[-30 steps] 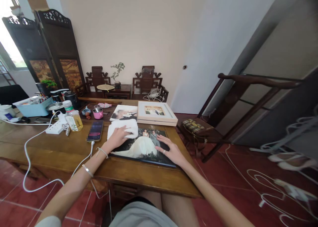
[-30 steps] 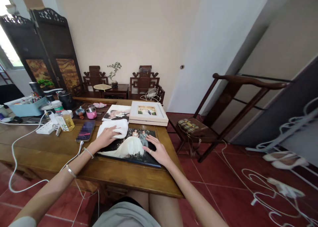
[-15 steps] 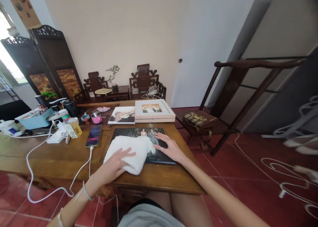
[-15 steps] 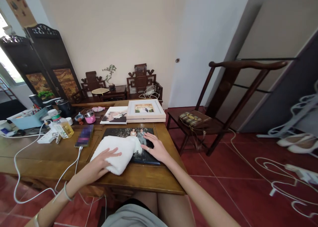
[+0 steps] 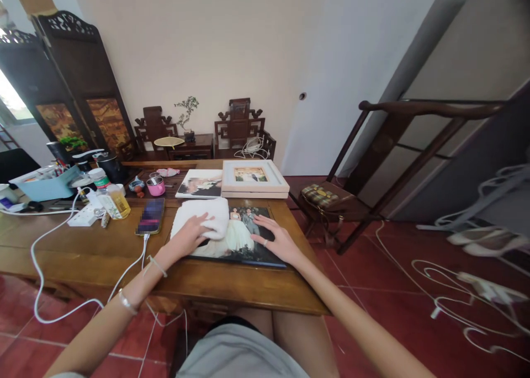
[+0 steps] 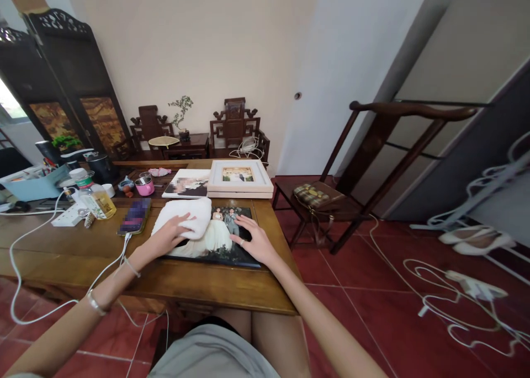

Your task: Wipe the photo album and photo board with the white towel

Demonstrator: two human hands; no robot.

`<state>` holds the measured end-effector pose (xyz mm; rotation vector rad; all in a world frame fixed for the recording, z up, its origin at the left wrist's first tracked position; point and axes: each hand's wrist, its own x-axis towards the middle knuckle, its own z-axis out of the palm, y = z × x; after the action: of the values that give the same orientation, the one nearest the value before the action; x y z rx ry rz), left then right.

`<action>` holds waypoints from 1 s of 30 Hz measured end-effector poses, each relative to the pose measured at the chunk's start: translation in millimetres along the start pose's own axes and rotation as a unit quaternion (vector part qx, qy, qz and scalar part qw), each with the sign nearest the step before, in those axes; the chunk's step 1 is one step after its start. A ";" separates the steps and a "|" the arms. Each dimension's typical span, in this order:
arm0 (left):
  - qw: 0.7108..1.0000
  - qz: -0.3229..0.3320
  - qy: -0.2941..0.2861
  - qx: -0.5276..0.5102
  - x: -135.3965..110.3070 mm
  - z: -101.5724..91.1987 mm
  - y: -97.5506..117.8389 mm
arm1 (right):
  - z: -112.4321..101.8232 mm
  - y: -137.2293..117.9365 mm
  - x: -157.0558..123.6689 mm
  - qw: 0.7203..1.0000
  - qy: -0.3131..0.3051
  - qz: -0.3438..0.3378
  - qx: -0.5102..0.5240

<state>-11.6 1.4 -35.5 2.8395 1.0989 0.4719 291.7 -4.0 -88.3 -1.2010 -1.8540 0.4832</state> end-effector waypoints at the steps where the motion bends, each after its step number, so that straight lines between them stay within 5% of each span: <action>1: 1.000 0.010 -0.001 -0.003 -11.1 0.7 11.4 | -0.1 0.1 0.0 1.000 -0.001 -0.001 0.001; 5: 0.998 0.056 -0.011 -0.009 -45.1 2.7 54.5 | -0.2 -0.1 0.1 1.000 -0.005 0.000 0.001; 8: 0.997 0.067 -0.023 -0.011 -42.8 2.1 60.3 | -0.4 -0.6 0.2 1.000 -0.011 0.000 -0.005; 16: 1.000 -0.007 0.021 0.018 18.7 -0.8 -26.8 | -1.2 -2.1 -0.9 1.000 -0.010 -0.001 -0.006; 19: 0.999 -0.024 0.029 0.020 22.0 2.6 -35.8 | -1.3 -2.5 -1.2 1.000 -0.010 0.005 -0.004; 23: 1.000 -0.015 0.003 0.024 -0.2 3.5 -8.2 | -0.9 -2.1 -1.1 1.000 -0.006 0.001 0.000; 30: 1.000 0.015 0.010 0.000 -78.6 -7.3 50.4 | 0.3 -1.0 -0.6 1.000 -0.005 -0.002 -0.003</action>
<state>-36.2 -88.9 -40.7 2.8624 1.0601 0.5041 291.0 -4.9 -88.0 -1.2009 -1.8683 0.4827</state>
